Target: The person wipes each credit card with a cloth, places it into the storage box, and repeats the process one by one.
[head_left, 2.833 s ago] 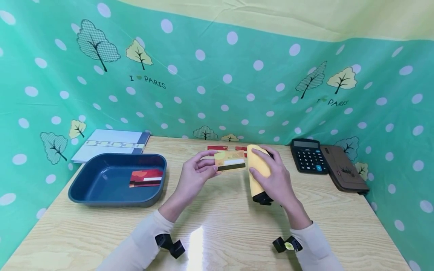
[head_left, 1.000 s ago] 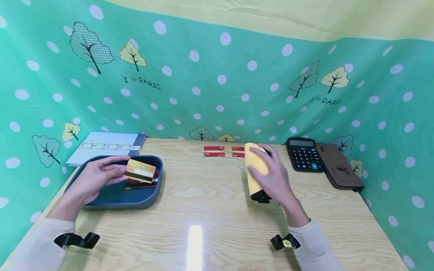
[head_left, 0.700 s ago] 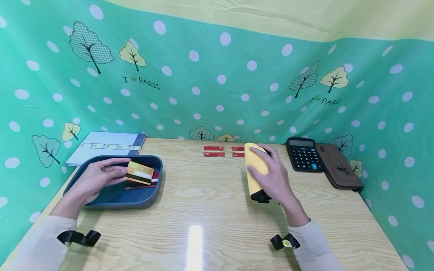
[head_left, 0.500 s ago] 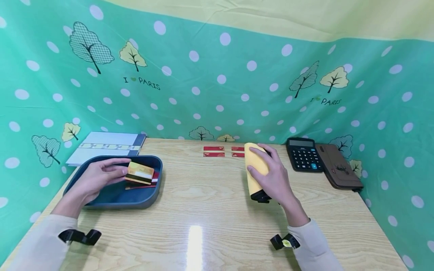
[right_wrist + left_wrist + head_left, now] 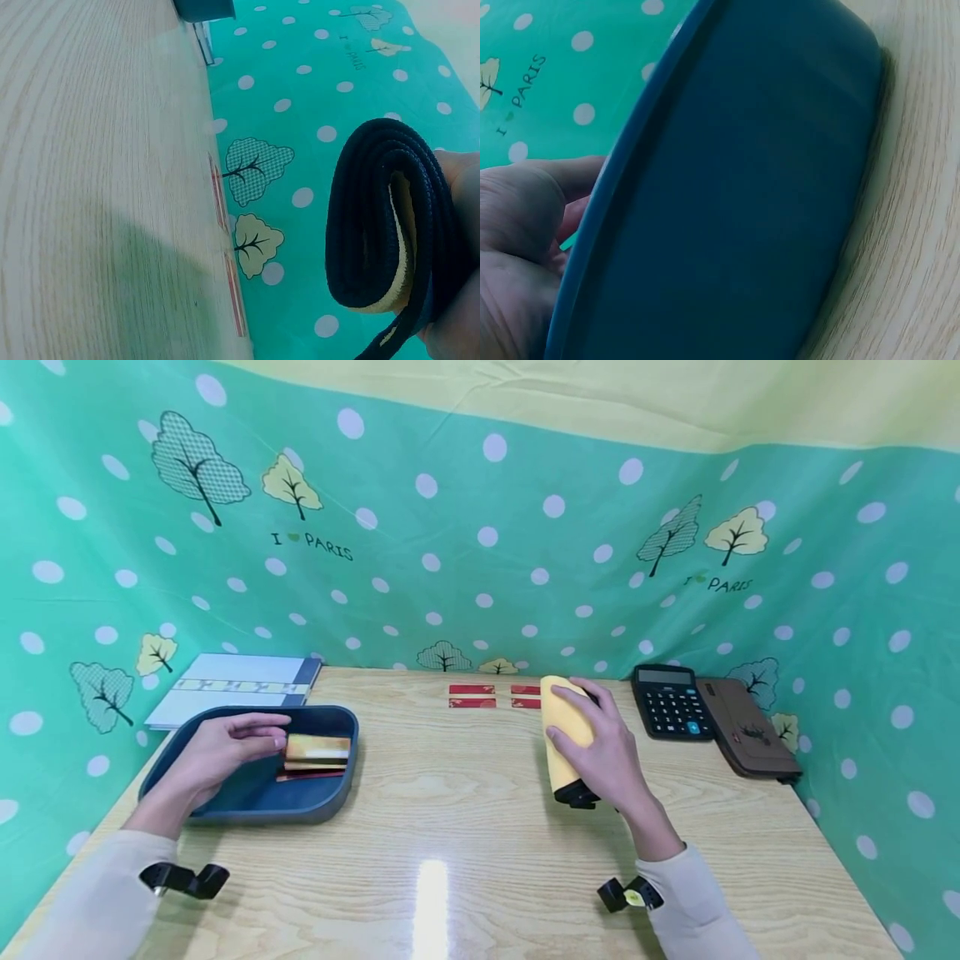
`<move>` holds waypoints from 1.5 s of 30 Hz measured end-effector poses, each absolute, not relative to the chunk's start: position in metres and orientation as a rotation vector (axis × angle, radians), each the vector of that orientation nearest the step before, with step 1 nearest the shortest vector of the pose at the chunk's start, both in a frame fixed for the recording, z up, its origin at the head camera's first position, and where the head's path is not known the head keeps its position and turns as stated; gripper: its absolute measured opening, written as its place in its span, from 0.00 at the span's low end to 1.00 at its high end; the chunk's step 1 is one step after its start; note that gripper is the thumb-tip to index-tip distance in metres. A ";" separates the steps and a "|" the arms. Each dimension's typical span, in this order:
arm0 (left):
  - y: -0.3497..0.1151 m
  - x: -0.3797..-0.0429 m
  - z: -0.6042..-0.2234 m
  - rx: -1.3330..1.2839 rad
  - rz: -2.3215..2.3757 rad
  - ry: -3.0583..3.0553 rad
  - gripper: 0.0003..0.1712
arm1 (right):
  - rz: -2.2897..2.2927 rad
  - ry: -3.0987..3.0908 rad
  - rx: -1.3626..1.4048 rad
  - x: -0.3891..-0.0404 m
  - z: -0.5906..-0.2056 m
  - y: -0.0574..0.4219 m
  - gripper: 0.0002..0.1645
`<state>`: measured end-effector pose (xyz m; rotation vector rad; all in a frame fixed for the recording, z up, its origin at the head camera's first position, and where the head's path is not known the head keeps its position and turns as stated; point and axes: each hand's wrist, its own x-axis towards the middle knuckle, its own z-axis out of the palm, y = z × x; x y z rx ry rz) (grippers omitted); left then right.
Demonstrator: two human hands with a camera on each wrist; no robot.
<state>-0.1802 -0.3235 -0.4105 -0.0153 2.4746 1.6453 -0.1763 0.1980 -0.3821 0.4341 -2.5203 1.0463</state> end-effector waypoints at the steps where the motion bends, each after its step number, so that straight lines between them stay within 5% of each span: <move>1: -0.323 -0.181 -0.411 -0.010 1.635 2.490 0.33 | 1.046 -2.520 0.435 -0.176 -0.382 0.198 0.33; 12: -0.273 -0.196 -0.390 0.099 1.542 2.593 0.27 | 1.045 -2.512 0.412 -0.178 -0.383 0.202 0.34; 24: -0.176 -0.251 -0.374 0.299 1.503 2.502 0.23 | 1.060 -2.483 0.387 -0.182 -0.382 0.214 0.34; 37: -0.112 -0.301 -0.391 0.371 1.508 2.470 0.21 | 1.094 -2.460 0.394 -0.185 -0.383 0.217 0.34; 45: -0.107 -0.321 -0.420 0.235 1.457 2.456 0.29 | 1.097 -2.471 0.373 -0.186 -0.384 0.218 0.33</move>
